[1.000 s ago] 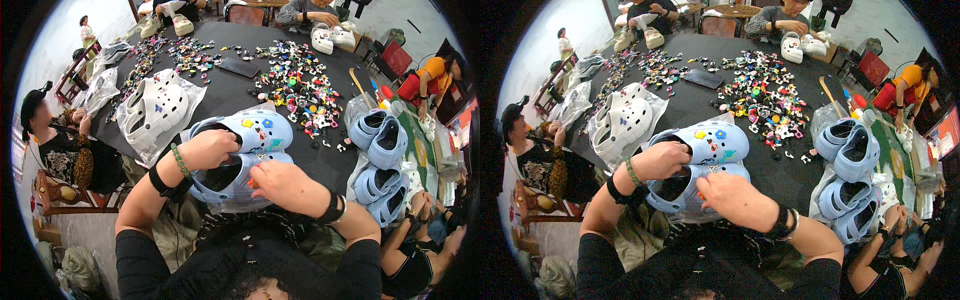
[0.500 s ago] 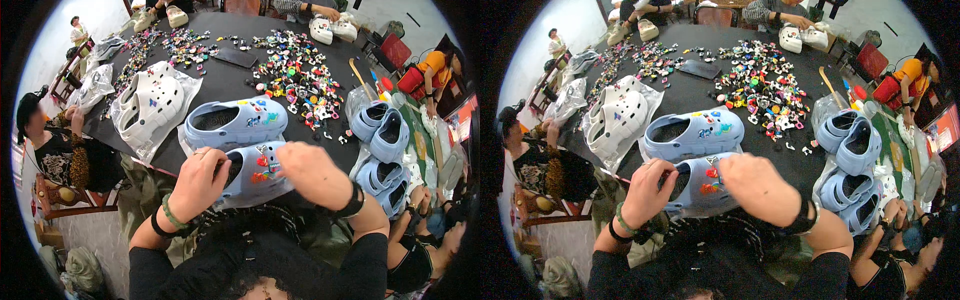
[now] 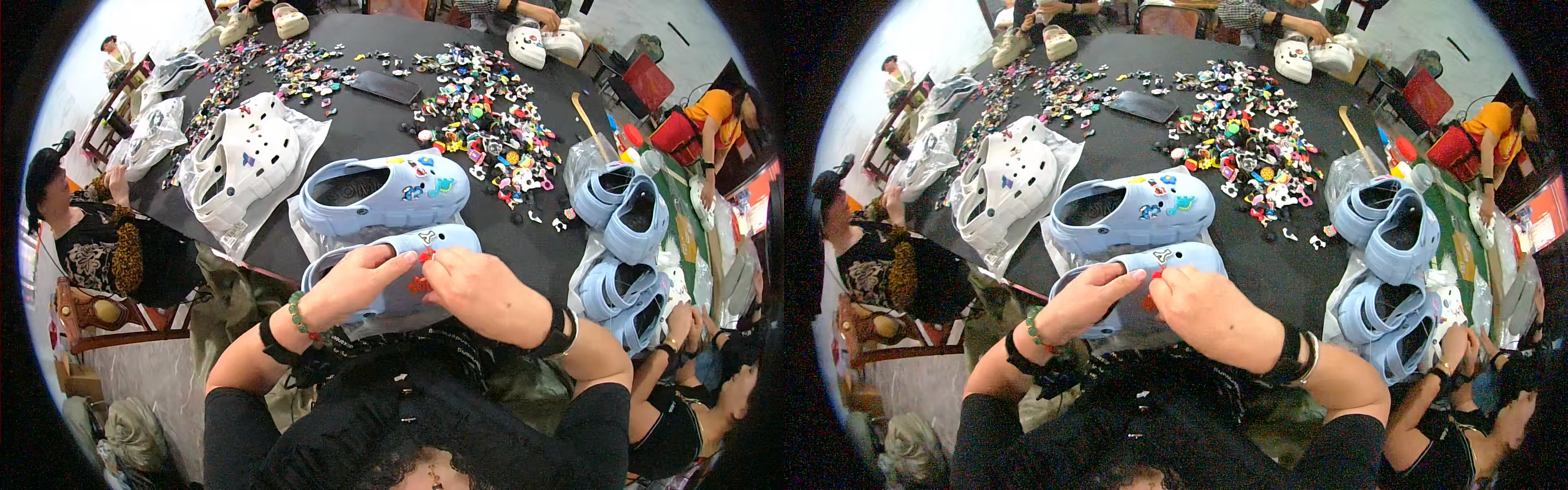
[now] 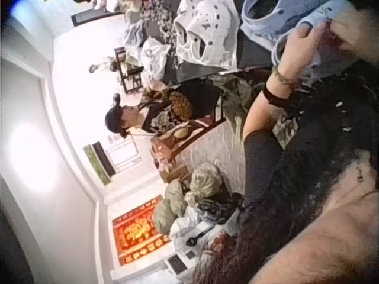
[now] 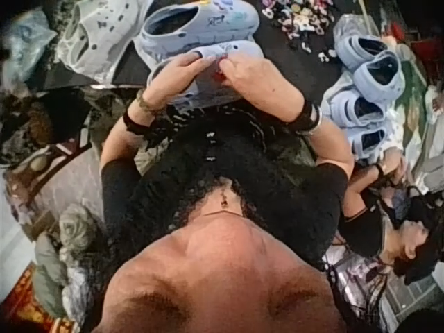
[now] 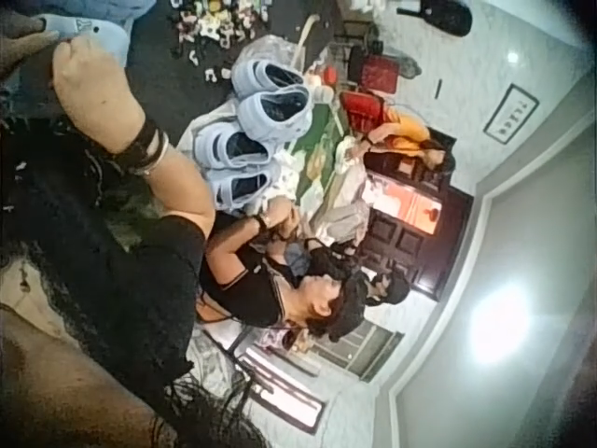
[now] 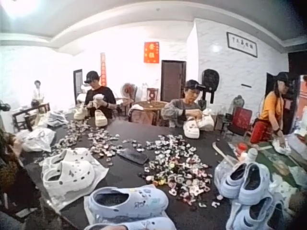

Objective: The recorder is attaching decorative charms to clogs in a manufacturing environment.

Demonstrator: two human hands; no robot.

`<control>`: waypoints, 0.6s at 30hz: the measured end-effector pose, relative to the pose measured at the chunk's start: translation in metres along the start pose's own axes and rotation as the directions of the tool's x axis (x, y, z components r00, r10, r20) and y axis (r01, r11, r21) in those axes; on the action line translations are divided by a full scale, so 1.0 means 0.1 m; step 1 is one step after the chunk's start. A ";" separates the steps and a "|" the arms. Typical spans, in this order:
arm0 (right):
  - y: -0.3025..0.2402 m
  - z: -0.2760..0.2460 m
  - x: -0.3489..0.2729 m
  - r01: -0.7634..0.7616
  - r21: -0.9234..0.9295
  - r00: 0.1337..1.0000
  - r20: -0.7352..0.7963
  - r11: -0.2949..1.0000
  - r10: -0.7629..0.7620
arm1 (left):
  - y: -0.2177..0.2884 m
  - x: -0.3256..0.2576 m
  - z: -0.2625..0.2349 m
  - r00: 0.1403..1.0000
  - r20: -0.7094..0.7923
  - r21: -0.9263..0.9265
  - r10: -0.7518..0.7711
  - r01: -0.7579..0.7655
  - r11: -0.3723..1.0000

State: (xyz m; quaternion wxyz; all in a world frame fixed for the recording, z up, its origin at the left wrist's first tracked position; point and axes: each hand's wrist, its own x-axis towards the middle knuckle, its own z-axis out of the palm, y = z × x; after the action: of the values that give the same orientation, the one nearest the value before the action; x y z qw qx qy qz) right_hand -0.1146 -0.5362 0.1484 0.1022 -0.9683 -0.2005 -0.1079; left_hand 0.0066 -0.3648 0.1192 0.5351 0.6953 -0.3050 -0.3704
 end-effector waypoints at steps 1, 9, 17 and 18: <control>-0.03 0.02 0.03 -0.022 -0.026 1.000 0.015 0.999 0.022 | 0.02 0.00 0.00 1.000 -0.015 0.008 0.005 -0.005 1.000; -0.22 0.07 0.12 -0.071 -0.231 0.989 0.107 0.970 0.098 | -0.09 0.03 0.10 0.996 -0.084 0.094 0.028 -0.020 0.995; -0.16 -0.05 0.18 -0.033 -0.061 0.968 0.246 0.998 0.047 | -0.24 0.01 0.08 0.994 -0.086 0.010 0.070 -0.069 0.998; -0.14 -0.07 0.20 -0.064 -0.037 0.967 0.243 0.997 0.071 | -0.19 0.00 0.07 0.992 -0.116 0.045 0.052 -0.047 0.998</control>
State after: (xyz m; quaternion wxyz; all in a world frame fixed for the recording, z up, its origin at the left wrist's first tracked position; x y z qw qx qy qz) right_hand -0.1041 -0.5178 0.1624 0.0663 -0.9819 -0.1767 0.0129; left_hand 0.0019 -0.3638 0.0992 0.5464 0.7192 -0.2979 -0.3089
